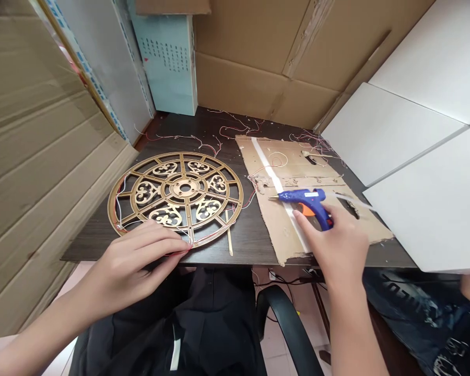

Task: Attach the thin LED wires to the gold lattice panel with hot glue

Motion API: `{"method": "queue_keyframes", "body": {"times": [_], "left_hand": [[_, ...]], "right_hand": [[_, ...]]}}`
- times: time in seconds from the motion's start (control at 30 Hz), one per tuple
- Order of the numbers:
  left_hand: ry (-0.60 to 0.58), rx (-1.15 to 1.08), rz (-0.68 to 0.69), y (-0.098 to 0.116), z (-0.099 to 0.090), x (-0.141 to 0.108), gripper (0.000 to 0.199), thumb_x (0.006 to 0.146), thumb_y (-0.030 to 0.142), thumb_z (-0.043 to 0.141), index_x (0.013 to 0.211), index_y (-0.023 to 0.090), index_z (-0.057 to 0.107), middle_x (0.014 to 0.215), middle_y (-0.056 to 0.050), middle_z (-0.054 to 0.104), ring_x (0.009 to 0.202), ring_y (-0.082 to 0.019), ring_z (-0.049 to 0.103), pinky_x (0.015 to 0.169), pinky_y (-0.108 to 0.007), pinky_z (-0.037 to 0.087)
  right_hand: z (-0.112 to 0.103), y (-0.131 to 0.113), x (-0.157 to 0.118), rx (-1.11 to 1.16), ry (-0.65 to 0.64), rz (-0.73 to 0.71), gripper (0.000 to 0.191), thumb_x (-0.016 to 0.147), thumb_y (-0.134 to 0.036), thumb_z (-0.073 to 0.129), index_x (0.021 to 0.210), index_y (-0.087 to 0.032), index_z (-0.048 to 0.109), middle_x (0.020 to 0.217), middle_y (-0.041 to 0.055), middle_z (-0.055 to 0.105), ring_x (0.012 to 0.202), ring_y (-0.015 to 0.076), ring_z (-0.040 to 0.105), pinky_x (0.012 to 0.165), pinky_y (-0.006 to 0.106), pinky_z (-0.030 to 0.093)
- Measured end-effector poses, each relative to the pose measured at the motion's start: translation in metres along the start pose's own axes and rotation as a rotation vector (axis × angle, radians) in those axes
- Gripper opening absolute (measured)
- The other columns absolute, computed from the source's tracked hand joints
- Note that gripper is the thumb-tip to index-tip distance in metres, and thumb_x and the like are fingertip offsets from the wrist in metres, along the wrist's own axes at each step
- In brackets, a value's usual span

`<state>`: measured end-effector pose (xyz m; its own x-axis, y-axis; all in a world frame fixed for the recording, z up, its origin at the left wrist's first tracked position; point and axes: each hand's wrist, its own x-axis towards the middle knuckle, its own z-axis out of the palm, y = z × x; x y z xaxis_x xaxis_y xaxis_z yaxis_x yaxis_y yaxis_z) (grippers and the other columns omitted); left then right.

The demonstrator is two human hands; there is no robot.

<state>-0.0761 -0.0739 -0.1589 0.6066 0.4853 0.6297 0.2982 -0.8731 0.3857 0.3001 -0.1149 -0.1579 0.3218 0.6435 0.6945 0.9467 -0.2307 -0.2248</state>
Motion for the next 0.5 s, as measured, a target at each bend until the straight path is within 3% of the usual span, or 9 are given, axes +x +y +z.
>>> {"method": "queue_keyframes", "body": {"times": [0.1,0.17,0.23,0.33,0.4,0.5], "left_hand": [[0.013,0.002,0.002,0.0,0.0,0.0,0.024,0.094,0.002,0.067,0.113,0.017,0.066,0.097,-0.003,0.073,0.09,-0.015,0.064,0.085,-0.032,0.049],[0.021,-0.004,0.002,-0.001,0.001,0.0,0.025,0.093,0.002,0.068,0.112,0.017,0.066,0.098,-0.003,0.073,0.09,-0.014,0.064,0.086,-0.032,0.049],[0.033,-0.006,0.004,-0.001,0.002,0.0,0.025,0.092,0.002,0.07,0.112,0.017,0.066,0.096,-0.002,0.074,0.089,-0.014,0.064,0.087,-0.032,0.05],[0.046,-0.005,0.014,-0.002,0.003,0.001,0.023,0.091,0.002,0.071,0.108,0.016,0.066,0.093,-0.002,0.073,0.085,-0.014,0.064,0.083,-0.032,0.049],[0.043,-0.007,0.013,-0.001,0.002,0.0,0.021,0.091,0.002,0.07,0.106,0.016,0.066,0.091,-0.002,0.072,0.082,-0.013,0.063,0.081,-0.031,0.048],[0.024,-0.005,-0.005,0.0,0.0,-0.001,0.019,0.092,0.002,0.069,0.105,0.016,0.066,0.089,-0.001,0.071,0.08,-0.013,0.06,0.078,-0.031,0.046]], "right_hand": [[0.0,-0.013,-0.005,-0.007,0.077,0.021,0.057,0.079,-0.059,0.085,0.112,-0.013,0.078,0.099,0.014,0.075,0.087,0.0351,0.069,0.08,0.052,0.057],[-0.01,-0.037,-0.012,0.086,0.173,-0.061,0.039,0.087,-0.045,0.082,0.112,-0.016,0.078,0.103,0.0132,0.072,0.089,0.0315,0.069,0.084,0.049,0.057],[-0.022,-0.067,-0.02,0.327,0.057,-0.269,0.018,0.092,-0.022,0.076,0.11,-0.02,0.076,0.097,0.0074,0.072,0.082,0.0223,0.069,0.079,0.037,0.056],[-0.036,-0.108,-0.029,0.607,-0.222,-0.634,0.031,0.093,-0.006,0.068,0.12,-0.018,0.073,0.097,0.0073,0.069,0.084,0.0196,0.065,0.076,0.034,0.054],[-0.037,-0.125,-0.031,0.667,-0.319,-0.756,0.036,0.093,-0.002,0.064,0.125,-0.015,0.071,0.096,0.0084,0.067,0.083,0.02,0.059,0.072,0.035,0.05],[-0.032,-0.136,-0.03,0.699,-0.356,-0.814,0.037,0.093,0.0,0.06,0.126,-0.013,0.072,0.095,0.0091,0.065,0.083,0.0203,0.055,0.071,0.036,0.048]]}}
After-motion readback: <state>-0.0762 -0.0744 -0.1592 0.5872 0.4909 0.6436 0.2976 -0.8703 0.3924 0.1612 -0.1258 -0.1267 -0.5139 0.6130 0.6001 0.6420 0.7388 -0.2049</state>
